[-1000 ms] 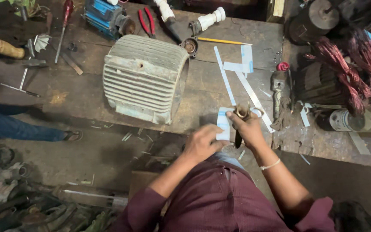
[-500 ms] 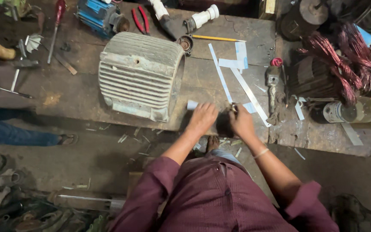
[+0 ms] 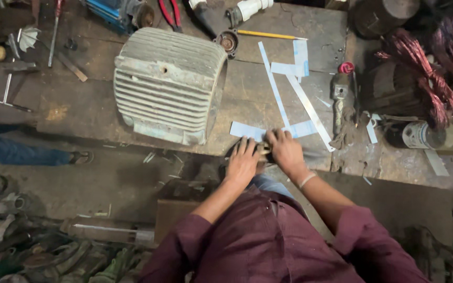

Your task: The person cuts strips of light blue insulating material with scissors and inserts them into the slots of a cylindrical metal motor housing. The person repeatedly measures, cuts, and places the strips into the housing slots.

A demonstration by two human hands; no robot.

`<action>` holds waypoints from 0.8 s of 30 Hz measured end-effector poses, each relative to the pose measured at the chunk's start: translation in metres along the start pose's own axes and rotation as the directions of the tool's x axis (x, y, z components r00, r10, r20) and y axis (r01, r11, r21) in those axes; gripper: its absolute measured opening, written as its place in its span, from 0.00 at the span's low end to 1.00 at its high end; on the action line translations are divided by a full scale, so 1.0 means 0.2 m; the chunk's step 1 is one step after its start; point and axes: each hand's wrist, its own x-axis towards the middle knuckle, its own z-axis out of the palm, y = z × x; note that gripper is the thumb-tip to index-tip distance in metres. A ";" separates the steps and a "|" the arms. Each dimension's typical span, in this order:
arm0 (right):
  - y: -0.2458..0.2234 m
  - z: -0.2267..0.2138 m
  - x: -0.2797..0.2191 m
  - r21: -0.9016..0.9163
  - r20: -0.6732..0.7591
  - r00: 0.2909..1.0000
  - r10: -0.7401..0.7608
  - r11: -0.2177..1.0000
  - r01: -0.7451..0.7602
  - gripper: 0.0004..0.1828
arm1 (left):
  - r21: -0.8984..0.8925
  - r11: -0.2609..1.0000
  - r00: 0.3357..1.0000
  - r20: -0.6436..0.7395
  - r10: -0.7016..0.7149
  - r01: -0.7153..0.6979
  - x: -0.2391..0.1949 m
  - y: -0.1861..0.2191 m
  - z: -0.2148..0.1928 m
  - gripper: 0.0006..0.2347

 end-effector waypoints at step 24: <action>-0.18 -0.44 0.16 0.599 -0.394 0.858 -0.329 0.617 0.511 0.25 | -0.795 0.370 0.756 0.163 -0.634 0.481 0.03 -0.02 -0.85 0.10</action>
